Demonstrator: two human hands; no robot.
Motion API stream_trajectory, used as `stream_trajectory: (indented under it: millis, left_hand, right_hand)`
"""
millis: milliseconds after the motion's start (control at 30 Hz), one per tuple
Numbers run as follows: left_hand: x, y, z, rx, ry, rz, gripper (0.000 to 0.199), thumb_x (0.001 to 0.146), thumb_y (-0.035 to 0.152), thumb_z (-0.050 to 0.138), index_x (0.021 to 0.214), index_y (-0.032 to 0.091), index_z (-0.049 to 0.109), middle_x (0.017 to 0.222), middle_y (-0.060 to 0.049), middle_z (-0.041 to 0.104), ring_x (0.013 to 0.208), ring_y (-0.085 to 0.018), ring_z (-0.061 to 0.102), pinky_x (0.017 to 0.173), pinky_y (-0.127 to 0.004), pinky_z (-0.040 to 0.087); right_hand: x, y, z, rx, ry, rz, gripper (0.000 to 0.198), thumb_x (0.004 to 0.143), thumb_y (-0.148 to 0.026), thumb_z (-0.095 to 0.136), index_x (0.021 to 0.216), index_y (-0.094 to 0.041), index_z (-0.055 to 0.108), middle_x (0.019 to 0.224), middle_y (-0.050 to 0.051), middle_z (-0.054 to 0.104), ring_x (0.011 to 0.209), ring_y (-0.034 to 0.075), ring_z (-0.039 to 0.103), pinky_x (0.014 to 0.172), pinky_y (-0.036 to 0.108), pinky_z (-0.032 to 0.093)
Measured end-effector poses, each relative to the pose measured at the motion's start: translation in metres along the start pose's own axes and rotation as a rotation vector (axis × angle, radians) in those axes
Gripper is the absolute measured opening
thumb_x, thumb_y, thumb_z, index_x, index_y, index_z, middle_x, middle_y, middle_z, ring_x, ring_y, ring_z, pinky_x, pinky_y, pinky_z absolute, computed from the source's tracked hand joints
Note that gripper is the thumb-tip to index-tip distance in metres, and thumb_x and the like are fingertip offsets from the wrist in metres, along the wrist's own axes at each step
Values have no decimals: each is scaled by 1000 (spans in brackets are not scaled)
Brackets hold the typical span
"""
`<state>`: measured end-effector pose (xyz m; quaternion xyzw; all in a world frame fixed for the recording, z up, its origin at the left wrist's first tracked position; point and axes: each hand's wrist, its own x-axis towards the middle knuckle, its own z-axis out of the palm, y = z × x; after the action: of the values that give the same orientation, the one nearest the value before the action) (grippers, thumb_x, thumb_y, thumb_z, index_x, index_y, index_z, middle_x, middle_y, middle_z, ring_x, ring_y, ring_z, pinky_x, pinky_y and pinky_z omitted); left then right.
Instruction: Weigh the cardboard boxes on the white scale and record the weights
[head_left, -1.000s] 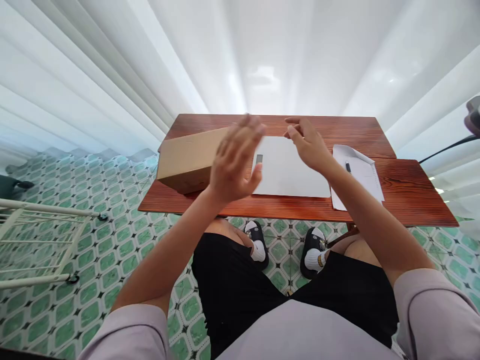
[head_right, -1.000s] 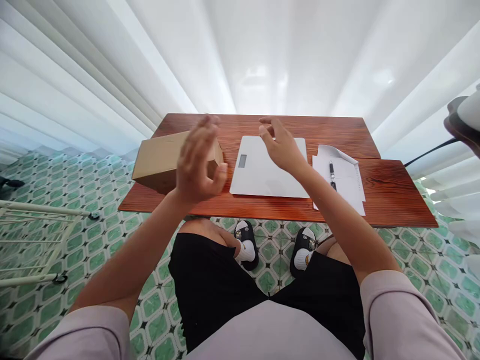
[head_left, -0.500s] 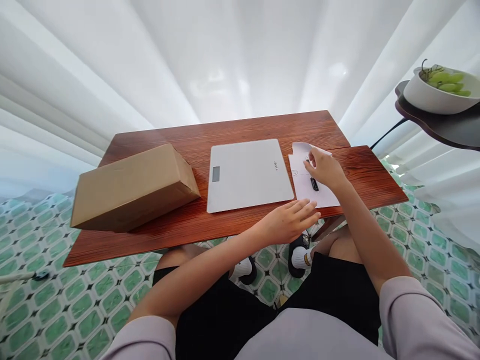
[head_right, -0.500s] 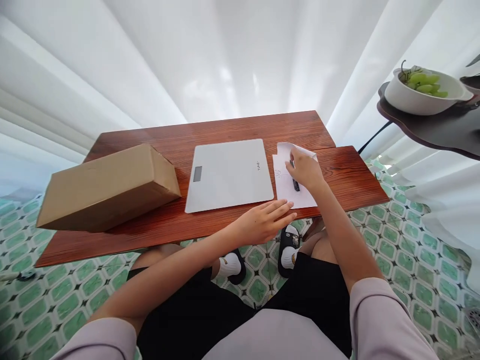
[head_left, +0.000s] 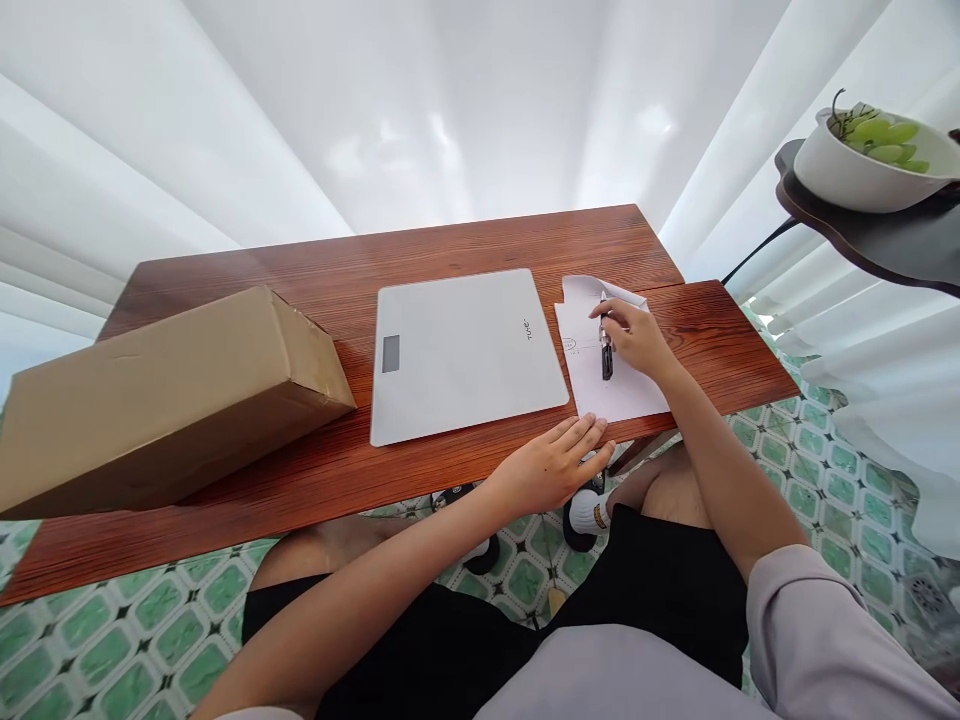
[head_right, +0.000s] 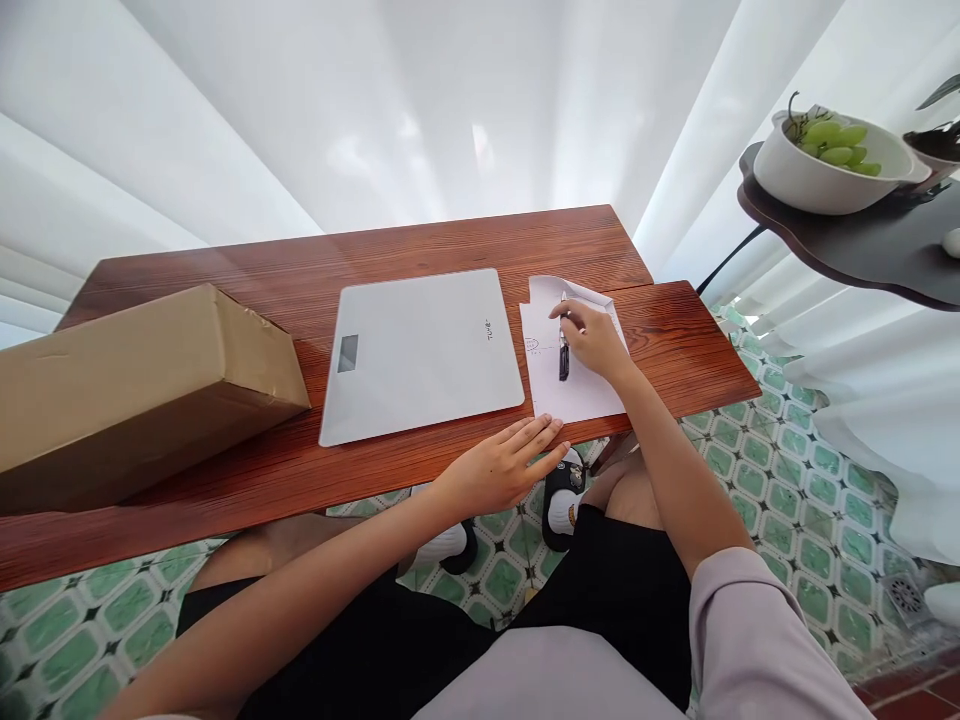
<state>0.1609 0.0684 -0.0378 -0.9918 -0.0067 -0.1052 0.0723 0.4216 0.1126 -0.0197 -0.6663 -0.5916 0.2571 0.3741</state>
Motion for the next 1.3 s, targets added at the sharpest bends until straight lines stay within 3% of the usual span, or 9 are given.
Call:
stream_trajectory:
  millis: [67, 133, 200, 300, 400, 467, 533, 667, 1300]
  left_hand:
    - [0, 0, 0, 15, 7, 8, 50, 98, 27, 46, 146, 12, 45, 153, -18, 48, 143, -29, 46, 120, -41, 36]
    - [1, 0, 0, 22, 9, 10, 50, 98, 27, 46, 145, 12, 45, 153, -18, 48, 143, -29, 46, 120, -41, 36]
    - [1, 0, 0, 27, 12, 11, 50, 97, 26, 45, 145, 12, 46, 153, -18, 48, 143, -29, 46, 120, -41, 36]
    - [1, 0, 0, 33, 12, 6, 49, 97, 25, 46, 145, 13, 46, 153, -17, 48, 143, -29, 45, 120, -41, 36]
    - [1, 0, 0, 22, -1, 5, 51, 96, 27, 48, 145, 12, 45, 154, -17, 47, 144, -29, 44, 121, -41, 35]
    - [1, 0, 0, 12, -6, 8, 51, 96, 28, 48, 145, 12, 45, 154, -18, 46, 144, -30, 44, 120, -42, 35]
    - [2, 0, -1, 10, -12, 7, 52, 96, 28, 49, 145, 11, 44, 155, -18, 46, 144, -30, 44, 120, -42, 35]
    - [2, 0, -2, 21, -32, 7, 52, 97, 27, 48, 146, 11, 42, 155, -18, 45, 145, -30, 43, 121, -42, 34]
    - [2, 0, -1, 9, -26, 12, 52, 96, 25, 49, 145, 11, 43, 155, -18, 45, 145, -30, 43, 120, -42, 35]
  right_hand:
    - [2, -2, -3, 344, -33, 32, 29, 90, -31, 48, 112, -20, 63, 88, 5, 66, 86, 19, 66, 75, 32, 53]
    - [3, -6, -6, 459, -22, 7, 30, 86, -38, 65, 109, -20, 61, 93, 6, 67, 93, 21, 67, 78, 32, 56]
    - [3, -10, -6, 389, 33, -47, 38, 83, -54, 74, 89, -20, 58, 78, 4, 62, 76, 18, 64, 70, 31, 54]
    - [2, -12, -4, 328, 37, -75, 58, 94, -73, 50, 74, -19, 56, 52, -1, 40, 46, 11, 40, 49, 28, 38]
    - [2, -9, 2, 420, -92, -25, 45, 98, -60, 49, 94, -18, 65, 56, 2, 53, 46, 13, 46, 45, 26, 34]
    - [1, -6, 7, 399, -123, 14, 34, 92, -50, 60, 88, -17, 62, 64, 5, 63, 51, 16, 57, 46, 26, 40]
    - [1, -1, 13, 293, -81, 29, 34, 87, -45, 67, 73, -18, 52, 60, 4, 61, 49, 15, 56, 45, 25, 40]
    - [1, 8, 23, 151, -35, 11, 36, 90, -42, 63, 69, -19, 45, 52, -1, 54, 42, 12, 50, 44, 23, 38]
    - [2, 12, 27, 128, -8, -16, 30, 92, -32, 52, 66, -19, 43, 50, -2, 51, 42, 11, 49, 47, 23, 38]
